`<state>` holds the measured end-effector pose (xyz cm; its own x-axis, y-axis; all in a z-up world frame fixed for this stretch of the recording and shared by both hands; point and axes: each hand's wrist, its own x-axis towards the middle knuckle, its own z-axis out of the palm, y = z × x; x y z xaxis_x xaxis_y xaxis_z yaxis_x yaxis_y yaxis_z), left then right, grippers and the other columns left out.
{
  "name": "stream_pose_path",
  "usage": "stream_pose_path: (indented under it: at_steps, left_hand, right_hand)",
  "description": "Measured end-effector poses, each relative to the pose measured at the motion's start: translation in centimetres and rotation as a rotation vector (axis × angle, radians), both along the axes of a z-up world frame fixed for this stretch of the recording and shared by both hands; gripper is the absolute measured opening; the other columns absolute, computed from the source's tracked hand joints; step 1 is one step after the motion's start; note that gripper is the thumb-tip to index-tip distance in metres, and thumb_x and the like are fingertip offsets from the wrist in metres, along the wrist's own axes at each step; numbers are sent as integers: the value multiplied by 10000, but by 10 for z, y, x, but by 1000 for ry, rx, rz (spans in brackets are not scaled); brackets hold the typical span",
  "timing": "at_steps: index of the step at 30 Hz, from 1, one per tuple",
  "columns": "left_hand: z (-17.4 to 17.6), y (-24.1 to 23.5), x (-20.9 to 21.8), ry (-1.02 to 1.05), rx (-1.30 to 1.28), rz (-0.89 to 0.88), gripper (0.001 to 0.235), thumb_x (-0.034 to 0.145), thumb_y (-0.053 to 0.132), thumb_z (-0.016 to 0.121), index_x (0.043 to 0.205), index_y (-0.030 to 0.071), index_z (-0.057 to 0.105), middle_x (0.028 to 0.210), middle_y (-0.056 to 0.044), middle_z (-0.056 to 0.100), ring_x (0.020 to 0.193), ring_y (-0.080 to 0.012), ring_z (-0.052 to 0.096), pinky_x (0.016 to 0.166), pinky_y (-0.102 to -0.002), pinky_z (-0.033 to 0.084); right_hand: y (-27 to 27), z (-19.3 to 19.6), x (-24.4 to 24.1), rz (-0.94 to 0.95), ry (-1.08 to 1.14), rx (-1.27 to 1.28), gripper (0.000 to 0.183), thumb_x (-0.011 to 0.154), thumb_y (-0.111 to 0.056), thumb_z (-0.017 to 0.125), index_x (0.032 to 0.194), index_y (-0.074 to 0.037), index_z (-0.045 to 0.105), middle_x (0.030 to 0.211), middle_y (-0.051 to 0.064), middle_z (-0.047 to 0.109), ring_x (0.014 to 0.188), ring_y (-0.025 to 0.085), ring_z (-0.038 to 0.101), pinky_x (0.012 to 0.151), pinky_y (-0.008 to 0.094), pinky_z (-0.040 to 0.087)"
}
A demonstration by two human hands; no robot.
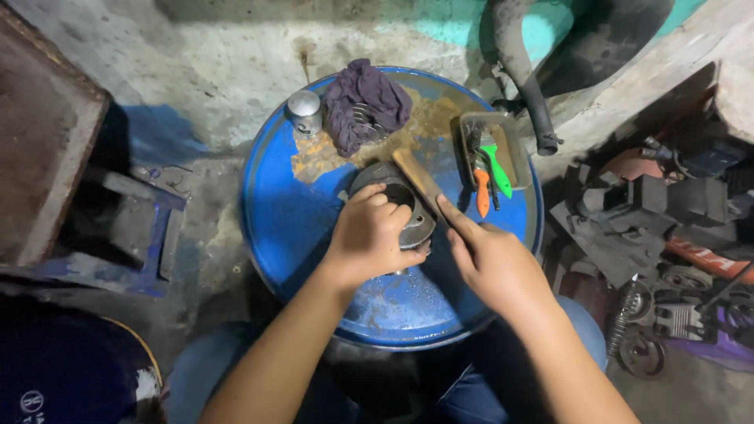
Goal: Cleaning a motorcycle cylinder head using a wooden scraper and a brush to remove residue
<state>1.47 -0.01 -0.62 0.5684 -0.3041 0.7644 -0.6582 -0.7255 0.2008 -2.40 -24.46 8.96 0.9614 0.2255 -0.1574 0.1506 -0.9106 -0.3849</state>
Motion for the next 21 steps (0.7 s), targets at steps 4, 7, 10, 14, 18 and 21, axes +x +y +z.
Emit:
stream_pose_path:
  at_steps: [4, 7, 10, 14, 18, 21]
  left_hand:
    - [-9, 0, 1, -42, 39, 15, 585, 718, 669, 949, 737, 147, 686, 608, -86, 663, 672, -305, 755, 1131, -481, 671]
    - [-1, 1, -6, 192, 80, 0, 584, 808, 585, 1024, 779, 143, 644, 670, -58, 655, 740, -339, 717, 1150, -493, 626]
    - [1, 2, -10, 194, 73, 2, 581, 776, 598, 1007, 775, 143, 645, 659, -38, 628, 732, -318, 705, 1161, -497, 633]
    - [8, 1, -9, 140, 64, -4, 527, 849, 579, 956, 816, 146, 657, 716, -65, 637, 790, -340, 696, 1162, -488, 621]
    - [16, 3, -13, 86, 21, -13, 529, 884, 545, 956, 809, 140, 624, 733, -66, 583, 810, -332, 659, 1155, -497, 638]
    - [15, 4, -13, 102, 30, -27, 534, 864, 561, 980, 819, 124, 676, 737, -68, 614, 810, -335, 675, 1153, -520, 644]
  right_hand:
    - [-10, 15, -22, -22, 70, -35, 588, 1172, -461, 594, 1753, -508, 663, 1212, 278, 895, 1152, 579, 861, 928, 726, 722]
    - [-12, 5, -22, -20, 91, 7, 723, 1178, -428, 619, 1887, -524, 511, 1025, 201, 834, 960, 513, 821, 903, 585, 614]
    - [-3, -4, -8, 23, 5, 81, 695, 1174, -377, 634, 1866, -408, 570, 1049, 222, 858, 967, 523, 817, 900, 603, 608]
    - [10, -4, 19, 14, 17, 63, 684, 1186, -405, 618, 1864, -470, 565, 1059, 274, 842, 1010, 583, 798, 875, 631, 597]
    - [6, 1, 16, 16, 38, 33, 689, 1193, -411, 620, 1874, -486, 544, 992, 249, 829, 969, 541, 806, 864, 609, 596]
    - [-11, 4, -7, 0, 75, 12, 717, 1177, -412, 636, 1879, -508, 525, 1035, 209, 846, 974, 525, 824, 893, 602, 615]
